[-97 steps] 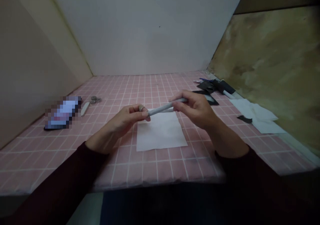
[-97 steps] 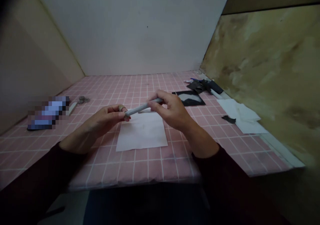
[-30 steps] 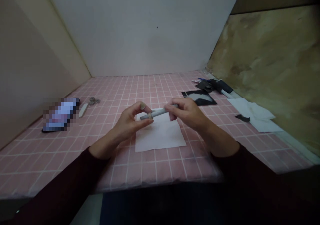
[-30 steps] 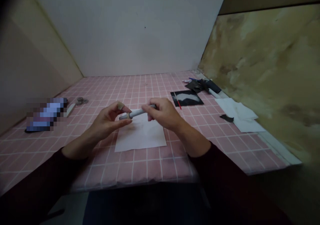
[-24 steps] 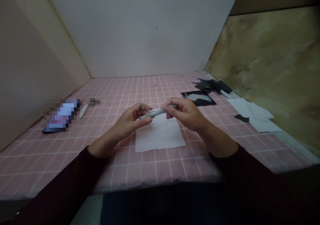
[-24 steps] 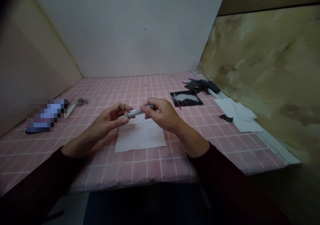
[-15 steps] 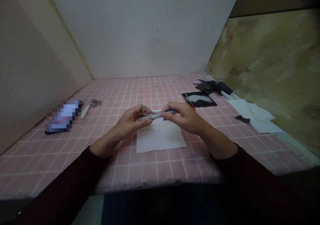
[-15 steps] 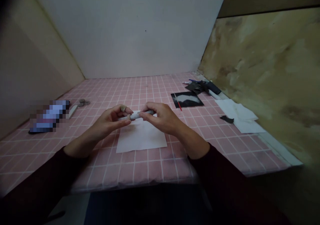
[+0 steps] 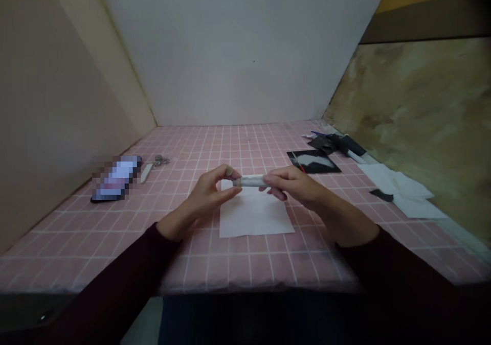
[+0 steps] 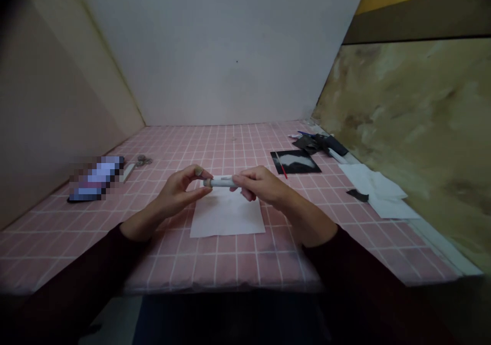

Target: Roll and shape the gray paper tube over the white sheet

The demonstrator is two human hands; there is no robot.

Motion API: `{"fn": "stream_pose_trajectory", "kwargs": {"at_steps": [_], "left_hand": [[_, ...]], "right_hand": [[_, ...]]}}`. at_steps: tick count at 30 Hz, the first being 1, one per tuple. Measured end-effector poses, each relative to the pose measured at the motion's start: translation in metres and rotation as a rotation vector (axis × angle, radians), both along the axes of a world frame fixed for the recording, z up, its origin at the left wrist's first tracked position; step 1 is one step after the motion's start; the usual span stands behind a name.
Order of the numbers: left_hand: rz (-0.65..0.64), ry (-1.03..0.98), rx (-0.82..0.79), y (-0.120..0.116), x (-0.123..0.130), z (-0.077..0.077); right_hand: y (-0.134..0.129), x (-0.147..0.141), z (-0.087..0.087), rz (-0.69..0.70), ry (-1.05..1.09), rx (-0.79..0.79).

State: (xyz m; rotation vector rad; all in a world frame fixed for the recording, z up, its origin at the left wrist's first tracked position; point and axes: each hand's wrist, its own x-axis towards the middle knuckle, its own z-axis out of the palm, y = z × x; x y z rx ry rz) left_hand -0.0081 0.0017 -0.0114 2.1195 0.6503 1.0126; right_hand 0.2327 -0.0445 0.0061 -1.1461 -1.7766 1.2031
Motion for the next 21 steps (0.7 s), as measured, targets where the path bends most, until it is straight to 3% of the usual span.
{"fn": "stream_pose_trajectory", "kwargs": {"at_steps": [4, 7, 12, 17, 21], "left_hand": [[-0.004, 0.112, 0.025, -0.006, 0.000, 0.005], [0.019, 0.037, 0.034, -0.003, -0.001, 0.002], [-0.032, -0.007, -0.142, 0.003, -0.001, -0.003], [-0.046, 0.026, -0.236, 0.013, 0.007, 0.015], [-0.083, -0.096, -0.534, 0.023, 0.019, 0.016]], "right_hand": [[0.008, -0.006, 0.004, 0.134, 0.019, -0.144], [0.015, -0.004, 0.005, 0.121, 0.003, -0.130], [0.015, -0.013, -0.004, 0.055, -0.041, 0.055], [0.013, -0.001, 0.000, 0.021, -0.193, 0.326], [0.014, 0.007, 0.000, -0.088, -0.253, 0.433]]}}
